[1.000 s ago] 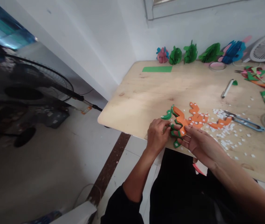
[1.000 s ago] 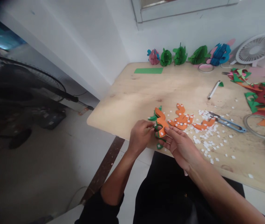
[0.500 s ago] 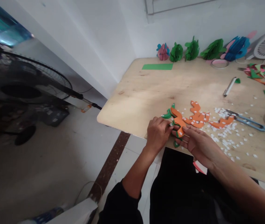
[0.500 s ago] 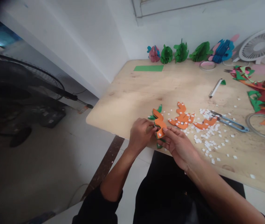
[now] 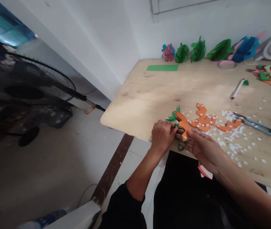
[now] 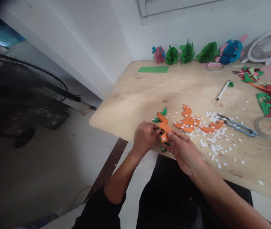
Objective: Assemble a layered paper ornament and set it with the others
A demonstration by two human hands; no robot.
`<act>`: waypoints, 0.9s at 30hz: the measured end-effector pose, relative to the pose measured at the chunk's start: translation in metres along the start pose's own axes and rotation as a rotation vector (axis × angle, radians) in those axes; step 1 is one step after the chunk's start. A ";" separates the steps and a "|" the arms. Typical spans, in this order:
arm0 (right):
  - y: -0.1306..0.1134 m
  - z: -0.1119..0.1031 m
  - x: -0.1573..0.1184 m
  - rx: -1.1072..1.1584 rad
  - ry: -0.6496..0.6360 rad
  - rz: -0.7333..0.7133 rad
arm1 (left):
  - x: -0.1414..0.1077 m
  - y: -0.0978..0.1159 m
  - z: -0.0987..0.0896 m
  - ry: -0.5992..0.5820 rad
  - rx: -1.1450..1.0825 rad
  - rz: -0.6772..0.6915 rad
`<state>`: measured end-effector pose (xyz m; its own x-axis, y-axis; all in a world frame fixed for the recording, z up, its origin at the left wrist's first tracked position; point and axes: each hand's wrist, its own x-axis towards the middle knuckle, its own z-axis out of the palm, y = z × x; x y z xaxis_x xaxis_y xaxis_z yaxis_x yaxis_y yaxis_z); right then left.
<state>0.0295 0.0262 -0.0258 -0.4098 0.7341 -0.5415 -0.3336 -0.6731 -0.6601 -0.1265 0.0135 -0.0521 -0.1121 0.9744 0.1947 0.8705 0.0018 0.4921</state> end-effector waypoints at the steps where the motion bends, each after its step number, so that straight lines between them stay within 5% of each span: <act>1: 0.000 0.000 -0.001 0.004 -0.004 0.000 | 0.000 0.001 0.000 0.016 0.011 -0.001; 9: 0.002 -0.001 0.003 -0.013 -0.037 0.011 | 0.001 0.002 -0.005 -0.013 0.089 0.090; 27: 0.002 0.000 0.001 0.007 -0.015 0.035 | 0.015 -0.004 -0.010 -0.113 -0.203 -0.077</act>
<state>0.0283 0.0251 -0.0278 -0.4340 0.7089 -0.5560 -0.3247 -0.6988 -0.6374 -0.1369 0.0257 -0.0425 -0.1105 0.9921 0.0594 0.7461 0.0433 0.6645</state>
